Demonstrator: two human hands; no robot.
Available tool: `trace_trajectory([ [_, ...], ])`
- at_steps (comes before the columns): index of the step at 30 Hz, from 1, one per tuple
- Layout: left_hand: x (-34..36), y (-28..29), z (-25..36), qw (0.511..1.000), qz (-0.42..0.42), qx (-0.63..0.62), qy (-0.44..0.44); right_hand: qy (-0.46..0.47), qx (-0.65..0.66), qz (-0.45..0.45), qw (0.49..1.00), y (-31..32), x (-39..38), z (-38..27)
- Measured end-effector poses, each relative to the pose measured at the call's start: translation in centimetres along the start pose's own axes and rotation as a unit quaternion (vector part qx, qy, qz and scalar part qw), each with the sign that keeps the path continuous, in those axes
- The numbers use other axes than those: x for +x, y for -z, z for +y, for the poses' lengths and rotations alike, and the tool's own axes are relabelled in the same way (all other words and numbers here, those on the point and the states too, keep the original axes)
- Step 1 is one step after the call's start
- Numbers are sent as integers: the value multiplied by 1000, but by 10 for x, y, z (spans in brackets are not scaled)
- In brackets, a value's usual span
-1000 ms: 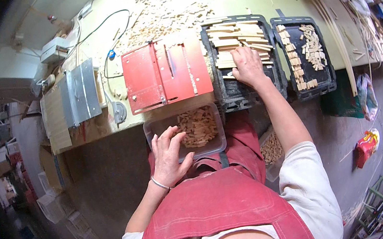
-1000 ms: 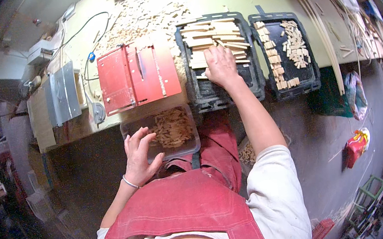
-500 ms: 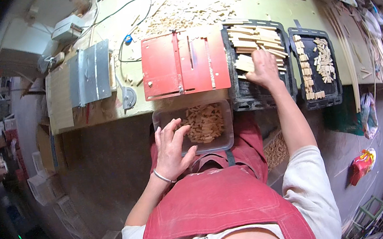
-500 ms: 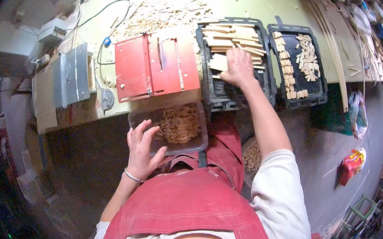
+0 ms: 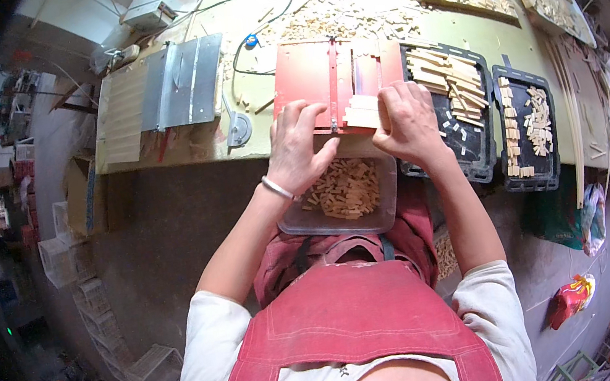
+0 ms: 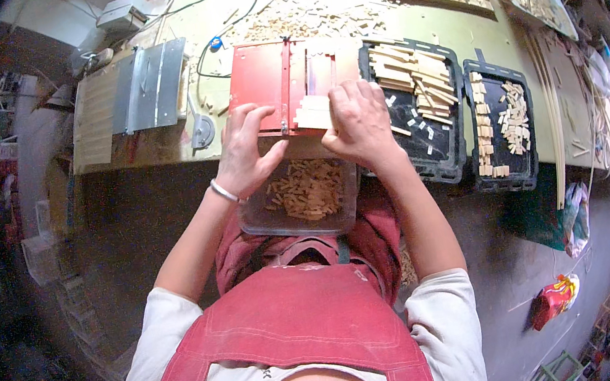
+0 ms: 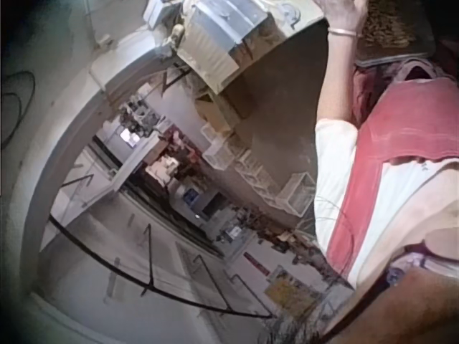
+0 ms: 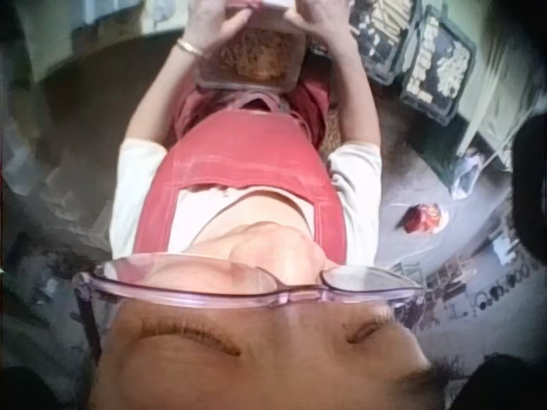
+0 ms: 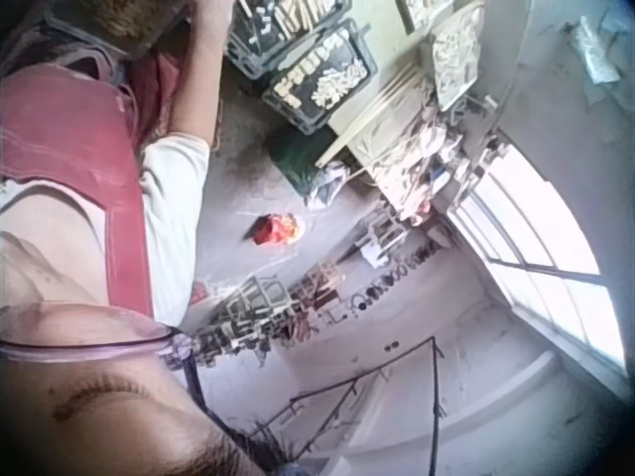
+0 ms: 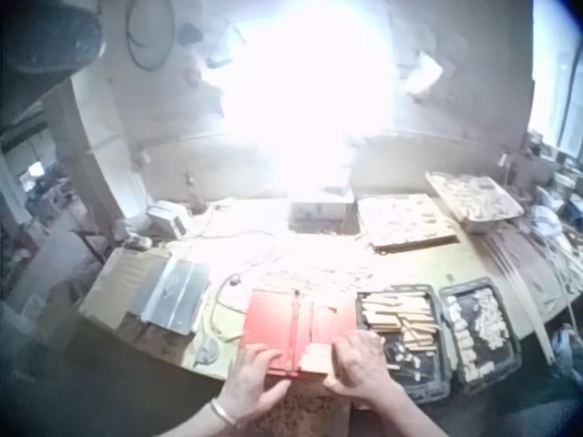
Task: The person repeatedly picks up small wooden blocks from a tray, feeds them through a red handheld cutting device to produce smaller pieces, and collects the cut pieces in a clear plastic container. The process is repeated continuously throughout the clip.
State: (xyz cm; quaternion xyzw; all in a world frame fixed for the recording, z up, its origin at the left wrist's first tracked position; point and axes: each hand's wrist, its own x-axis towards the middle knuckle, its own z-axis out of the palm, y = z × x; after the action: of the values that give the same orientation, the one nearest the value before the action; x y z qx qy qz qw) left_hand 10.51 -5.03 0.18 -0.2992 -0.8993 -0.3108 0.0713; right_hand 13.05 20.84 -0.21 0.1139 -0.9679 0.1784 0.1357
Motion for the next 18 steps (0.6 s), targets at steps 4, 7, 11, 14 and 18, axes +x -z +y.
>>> trace_trajectory([
  [4, 17, -14, -5, 999, -42, 10, 16, -7, 5, -45, 999, -2, 5, -5],
  [7, 23, -17, -9, 998, -67, 13, 12, -44, 146, 47, 987, -18, -1, 9],
  [11, 26, -23, -14, 998, -67, 11, 4, -222, 517, 179, 807, -36, -6, -4],
  [14, 34, -21, -12, 996, -87, 19, 6, -228, 570, 205, 762, -45, 3, -25],
  [18, 43, -24, -16, 996, -83, 10, -8, -218, 609, 182, 740, -52, 6, -34],
])
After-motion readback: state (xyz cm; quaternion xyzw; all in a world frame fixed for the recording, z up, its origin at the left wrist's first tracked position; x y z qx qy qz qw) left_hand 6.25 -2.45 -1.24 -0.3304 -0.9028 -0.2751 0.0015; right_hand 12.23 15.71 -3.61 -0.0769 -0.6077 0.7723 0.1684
